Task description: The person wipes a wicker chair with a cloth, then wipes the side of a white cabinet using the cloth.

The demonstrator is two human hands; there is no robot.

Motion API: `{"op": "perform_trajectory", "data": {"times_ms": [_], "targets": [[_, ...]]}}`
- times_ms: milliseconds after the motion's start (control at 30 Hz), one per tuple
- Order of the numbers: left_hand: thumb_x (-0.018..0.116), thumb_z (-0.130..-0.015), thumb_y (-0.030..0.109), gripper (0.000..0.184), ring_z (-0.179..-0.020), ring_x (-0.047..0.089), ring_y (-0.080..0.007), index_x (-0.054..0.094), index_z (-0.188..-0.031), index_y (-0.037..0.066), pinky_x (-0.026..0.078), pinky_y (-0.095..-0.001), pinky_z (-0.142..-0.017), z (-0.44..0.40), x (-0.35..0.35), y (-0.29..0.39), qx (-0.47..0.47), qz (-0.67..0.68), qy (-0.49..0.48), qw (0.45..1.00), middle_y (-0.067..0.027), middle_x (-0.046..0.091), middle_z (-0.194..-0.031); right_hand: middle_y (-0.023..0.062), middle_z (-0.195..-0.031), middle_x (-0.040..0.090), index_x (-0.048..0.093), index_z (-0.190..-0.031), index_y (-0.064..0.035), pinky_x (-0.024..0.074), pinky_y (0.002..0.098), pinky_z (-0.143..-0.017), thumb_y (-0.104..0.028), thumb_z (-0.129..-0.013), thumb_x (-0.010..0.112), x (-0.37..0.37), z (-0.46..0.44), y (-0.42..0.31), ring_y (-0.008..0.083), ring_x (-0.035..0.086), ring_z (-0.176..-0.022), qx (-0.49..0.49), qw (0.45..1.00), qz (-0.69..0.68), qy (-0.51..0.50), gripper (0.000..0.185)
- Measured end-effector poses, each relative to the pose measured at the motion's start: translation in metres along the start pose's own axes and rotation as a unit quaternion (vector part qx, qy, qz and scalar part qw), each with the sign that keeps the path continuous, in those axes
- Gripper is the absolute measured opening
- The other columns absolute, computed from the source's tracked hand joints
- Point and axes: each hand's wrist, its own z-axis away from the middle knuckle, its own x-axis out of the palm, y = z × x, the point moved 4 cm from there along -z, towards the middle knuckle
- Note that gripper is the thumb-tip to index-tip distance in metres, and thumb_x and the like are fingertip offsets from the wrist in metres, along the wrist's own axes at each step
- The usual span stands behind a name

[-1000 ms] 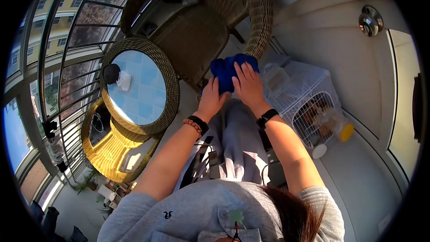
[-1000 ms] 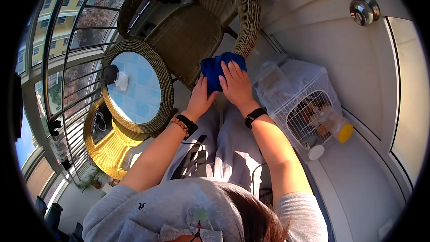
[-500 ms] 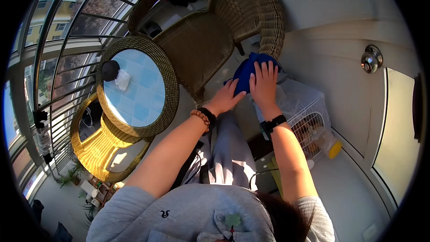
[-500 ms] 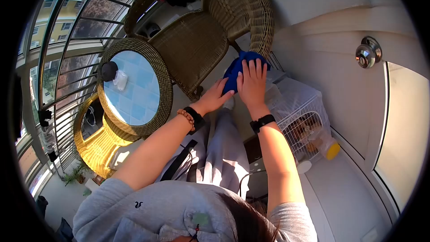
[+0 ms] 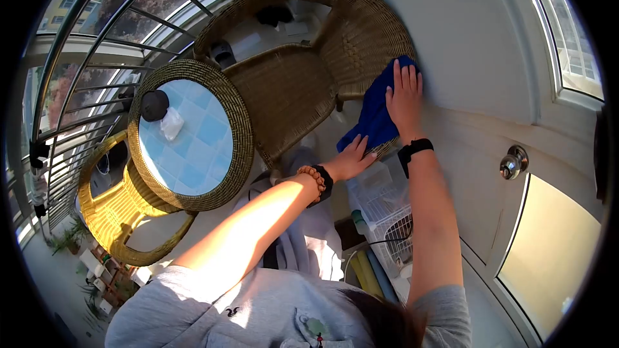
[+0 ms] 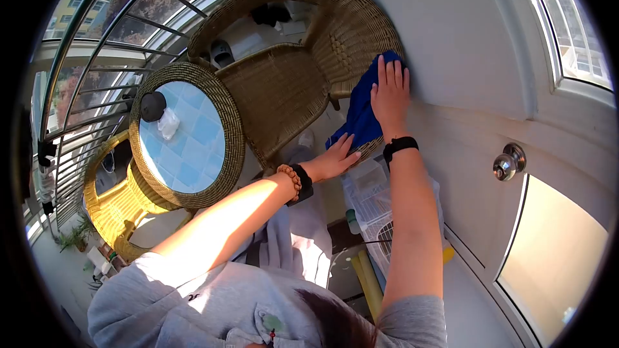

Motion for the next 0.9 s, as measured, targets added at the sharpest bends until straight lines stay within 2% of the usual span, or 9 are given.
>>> {"op": "perform_trajectory", "data": {"times_ms": [167, 333, 467, 533, 600, 633, 700, 800, 900], "targets": [[0.032, -0.101, 0.058, 0.089, -0.150, -0.004, -0.0334, -0.005, -0.152, -0.004, 0.009, -0.0391, -0.120, -0.037, -0.031, 0.051, -0.061, 0.216, -0.055, 0.973, -0.0246, -0.012, -0.159, 0.0163, -0.147, 0.040, 0.024, -0.154, -0.0116, 0.0228, 0.0479, -0.118, -0.016, -0.094, 0.056, 0.015, -0.100, 0.010, 0.0322, 0.032, -0.140, -0.095, 0.995, -0.027, -0.014, 0.068], [0.033, -0.101, 0.058, 0.089, -0.149, -0.013, -0.0293, -0.011, -0.153, 0.000, 0.005, -0.0391, -0.120, -0.110, -0.054, 0.050, 0.008, 0.262, 0.109, 0.959, -0.0174, -0.018, -0.160, 0.0106, -0.148, 0.041, 0.026, -0.153, -0.0174, 0.0224, 0.0448, -0.119, -0.015, -0.093, 0.055, 0.025, -0.175, -0.001, 0.0285, 0.035, -0.139, -0.193, 0.981, -0.016, 0.017, 0.067], [0.032, -0.101, 0.059, 0.087, -0.149, -0.013, -0.0288, -0.013, -0.153, 0.005, 0.005, -0.0405, -0.120, -0.150, -0.118, 0.044, 0.018, 0.307, 0.240, 0.921, -0.0145, -0.018, -0.161, 0.0137, -0.146, 0.043, 0.027, -0.153, -0.0168, 0.0276, 0.0437, -0.117, -0.007, -0.090, 0.056, 0.037, -0.238, -0.034, 0.0309, 0.037, -0.138, -0.265, 0.963, -0.013, 0.053, 0.070], [0.032, -0.101, 0.056, 0.088, -0.149, -0.010, -0.0367, -0.010, -0.152, -0.001, 0.005, -0.0426, -0.120, -0.167, -0.158, 0.046, 0.020, 0.344, 0.323, 0.881, -0.0236, -0.015, -0.159, 0.0156, -0.146, 0.043, 0.024, -0.154, -0.0159, 0.0298, 0.0431, -0.116, -0.005, -0.089, 0.059, 0.039, -0.257, -0.045, 0.0337, 0.037, -0.138, -0.298, 0.952, -0.032, 0.064, 0.075], [0.033, -0.102, 0.054, 0.085, -0.149, -0.008, -0.0371, -0.009, -0.153, 0.000, 0.006, -0.0435, -0.119, -0.213, -0.193, 0.004, 0.027, 0.334, 0.425, 0.841, -0.0238, -0.013, -0.160, 0.0204, -0.144, 0.044, 0.031, -0.150, -0.0111, 0.0285, 0.0456, -0.115, -0.013, -0.091, 0.058, 0.029, -0.261, -0.048, 0.0361, 0.039, -0.136, -0.259, 0.963, -0.077, 0.020, 0.065], [0.034, -0.102, 0.053, 0.084, -0.149, -0.007, -0.0375, -0.008, -0.153, 0.000, 0.007, -0.0436, -0.119, -0.204, -0.202, 0.012, 0.017, 0.410, 0.409, 0.815, -0.0241, -0.012, -0.160, 0.0228, -0.143, 0.045, 0.034, -0.148, -0.0087, 0.0279, 0.0468, -0.114, -0.018, -0.092, 0.057, 0.027, -0.255, -0.044, 0.0373, 0.039, -0.135, -0.239, 0.966, -0.096, -0.004, 0.061], [0.035, -0.102, 0.050, 0.083, -0.149, -0.005, -0.0384, -0.008, -0.153, 0.000, 0.009, -0.0438, -0.119, -0.191, -0.228, 0.027, 0.004, 0.556, 0.368, 0.745, -0.0246, -0.012, -0.160, 0.0194, -0.145, 0.043, 0.029, -0.151, -0.0122, 0.0321, 0.0434, -0.114, -0.006, -0.087, 0.059, 0.028, -0.229, -0.027, 0.0354, 0.038, -0.137, -0.178, 0.981, -0.076, 0.014, 0.071], [0.037, -0.102, 0.049, 0.084, -0.148, -0.002, -0.0405, -0.008, -0.153, 0.001, 0.012, -0.0453, -0.119, -0.211, -0.229, 0.013, -0.048, 0.405, 0.389, 0.826, -0.0257, -0.012, -0.159, 0.0201, -0.147, 0.040, 0.029, -0.152, -0.0104, 0.0371, 0.0420, -0.111, 0.003, -0.083, 0.059, 0.011, -0.178, -0.002, 0.0359, 0.037, -0.138, -0.084, 0.994, -0.062, -0.016, 0.076], [0.039, -0.102, 0.049, 0.084, -0.148, -0.002, -0.0424, -0.007, -0.153, 0.000, 0.012, -0.0461, -0.119, -0.195, -0.186, 0.017, -0.017, 0.258, 0.364, 0.895, -0.0268, -0.012, -0.159, 0.0209, -0.146, 0.041, 0.032, -0.149, -0.0043, 0.0338, 0.0447, -0.112, -0.005, -0.089, 0.056, -0.007, -0.123, 0.013, 0.0359, 0.038, -0.137, -0.004, 0.995, -0.072, -0.069, 0.064]]}}
